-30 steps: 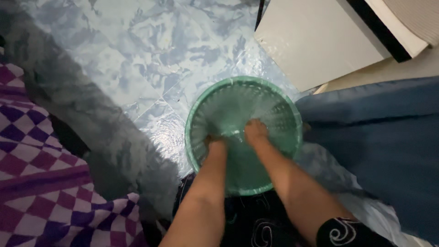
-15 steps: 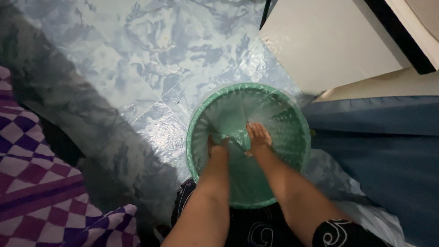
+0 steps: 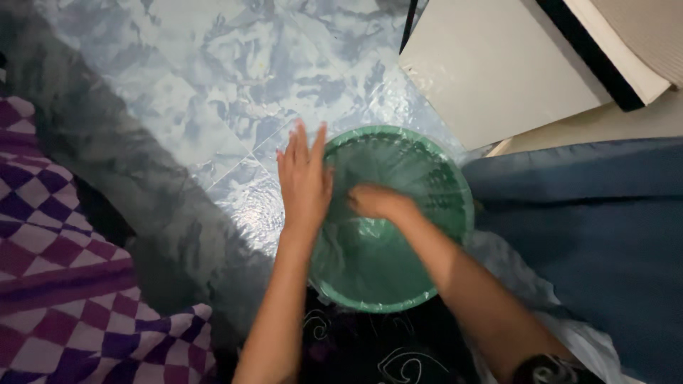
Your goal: The person places a white plastic bag into a green perforated basket, then inserts a clear plastic bag into the basket and adjusts it to line the interior. The person smooths the clear bag inside the basket and folds the edges over the rim.
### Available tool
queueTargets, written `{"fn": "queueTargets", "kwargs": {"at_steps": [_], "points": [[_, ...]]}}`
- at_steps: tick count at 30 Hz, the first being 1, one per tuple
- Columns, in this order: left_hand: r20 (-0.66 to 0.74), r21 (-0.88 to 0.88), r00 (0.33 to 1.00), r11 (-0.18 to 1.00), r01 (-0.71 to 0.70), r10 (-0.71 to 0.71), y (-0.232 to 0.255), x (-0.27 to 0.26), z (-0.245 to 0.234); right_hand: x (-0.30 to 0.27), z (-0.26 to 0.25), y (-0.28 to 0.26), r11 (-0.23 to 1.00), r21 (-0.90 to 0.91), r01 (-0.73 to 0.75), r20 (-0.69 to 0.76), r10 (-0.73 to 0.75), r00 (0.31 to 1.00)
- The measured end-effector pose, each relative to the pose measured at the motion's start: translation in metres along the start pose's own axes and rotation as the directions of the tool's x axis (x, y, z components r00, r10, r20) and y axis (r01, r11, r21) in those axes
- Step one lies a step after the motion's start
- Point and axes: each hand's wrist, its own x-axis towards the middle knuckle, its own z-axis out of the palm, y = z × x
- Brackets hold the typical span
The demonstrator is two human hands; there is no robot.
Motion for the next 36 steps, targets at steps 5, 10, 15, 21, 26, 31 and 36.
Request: {"fn": "queueTargets", "kwargs": {"at_steps": [5,10,15,21,26,31,36], "points": [[0.065,0.040,0.977,0.979,0.202,-0.204,-0.022,-0.013,0.014,0.004,0.031,0.027,0.931,-0.353,0.095,-0.660,-0.320,0.680],[0.296,-0.315,0.889,0.843,0.437,-0.350,-0.039,-0.014,0.017,-0.083,-0.038,-0.010,0.975,0.203,-0.092,-0.305,0.152,0.940],[0.331,-0.367,0.859,0.785,0.499,-0.391,-0.054,-0.022,0.028,-0.192,-0.084,-0.004,0.965,-0.226,-0.131,-0.842,-0.126,0.524],[0.252,-0.648,0.823,0.543,0.534,-0.510,-0.044,-0.080,0.031,-0.213,-0.017,0.065,0.754,0.348,0.557,-0.937,0.303,0.176],[0.271,-0.784,0.639,0.220,0.580,-0.720,0.030,-0.156,0.031,-0.197,0.040,0.073,0.505,0.794,0.340,-0.608,0.658,0.444],[-0.171,-0.338,0.915,0.894,0.293,-0.364,0.026,-0.135,0.001,-0.199,0.008,0.067,0.666,0.469,0.580,-0.882,0.384,0.272],[0.133,-0.249,0.990,0.969,-0.007,0.041,-0.016,-0.034,0.013,-0.183,-0.006,0.083,0.967,0.202,0.158,-0.942,0.148,0.300]]}}
